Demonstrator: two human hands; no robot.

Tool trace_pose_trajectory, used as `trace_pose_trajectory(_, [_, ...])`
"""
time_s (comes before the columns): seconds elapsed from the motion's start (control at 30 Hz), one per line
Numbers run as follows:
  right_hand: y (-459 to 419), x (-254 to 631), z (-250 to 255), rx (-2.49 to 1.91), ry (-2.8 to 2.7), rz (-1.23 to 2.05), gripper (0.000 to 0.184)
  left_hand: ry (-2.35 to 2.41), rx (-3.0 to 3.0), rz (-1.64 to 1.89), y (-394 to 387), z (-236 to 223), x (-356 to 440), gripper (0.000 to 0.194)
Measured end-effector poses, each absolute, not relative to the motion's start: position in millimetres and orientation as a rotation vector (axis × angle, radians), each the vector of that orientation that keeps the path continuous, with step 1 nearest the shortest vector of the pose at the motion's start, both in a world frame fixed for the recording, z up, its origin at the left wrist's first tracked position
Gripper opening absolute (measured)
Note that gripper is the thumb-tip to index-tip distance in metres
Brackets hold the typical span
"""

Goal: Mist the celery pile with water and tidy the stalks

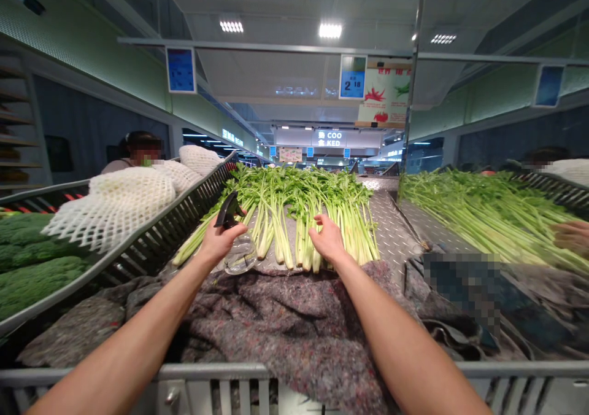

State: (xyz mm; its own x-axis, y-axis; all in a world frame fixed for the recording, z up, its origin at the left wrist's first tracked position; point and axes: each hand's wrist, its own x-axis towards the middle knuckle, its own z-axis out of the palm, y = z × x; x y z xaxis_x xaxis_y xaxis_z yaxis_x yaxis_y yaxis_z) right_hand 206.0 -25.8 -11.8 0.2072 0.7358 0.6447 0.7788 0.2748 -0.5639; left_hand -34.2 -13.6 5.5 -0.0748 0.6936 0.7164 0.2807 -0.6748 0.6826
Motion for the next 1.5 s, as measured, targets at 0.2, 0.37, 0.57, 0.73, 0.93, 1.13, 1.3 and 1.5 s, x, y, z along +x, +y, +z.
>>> trace_pose_trajectory(0.2, [-25.9, 205.5, -11.4, -1.461, -1.523, -0.05, 0.032, 1.018, 1.811, 1.808, -11.2, 6.5, -36.7, 0.027])
trace_pose_trajectory(0.37, [-25.9, 205.4, -12.0, -1.465, -1.528, -0.051, 0.032, 1.003, 1.81, 1.861, -10.3, 6.3, -37.6, 0.025])
trace_pose_trajectory(0.57, [-25.6, 205.6, -12.2, -1.459, -1.532, -0.043, 0.033, 1.066, 1.851, 1.865, -11.1, 6.1, -36.8, 0.027])
trace_pose_trajectory(0.73, [-25.4, 205.2, -11.7, -1.459, -1.527, -0.042, 0.032, 1.053, 1.862, 1.88, -10.0, 4.9, -36.7, 0.029])
trace_pose_trajectory(0.93, [-26.3, 205.1, -11.5, -1.445, -1.539, -0.043, 0.033, 1.059, 1.843, 1.836, -13.0, 5.8, -36.0, 0.029])
trace_pose_trajectory(1.13, [-26.2, 204.9, -11.8, -1.443, -1.542, -0.045, 0.031, 0.989, 1.826, 1.811, -13.6, 7.8, -37.5, 0.024])
trace_pose_trajectory(1.3, [-24.7, 205.0, -12.8, -1.457, -1.548, -0.043, 0.031, 1.009, 1.846, 1.83, -13.5, 7.9, -37.2, 0.027])
trace_pose_trajectory(1.5, [-23.8, 205.5, -13.9, -1.47, -1.558, -0.044, 0.031, 1.023, 1.893, 1.788, -11.4, 3.8, -35.5, 0.031])
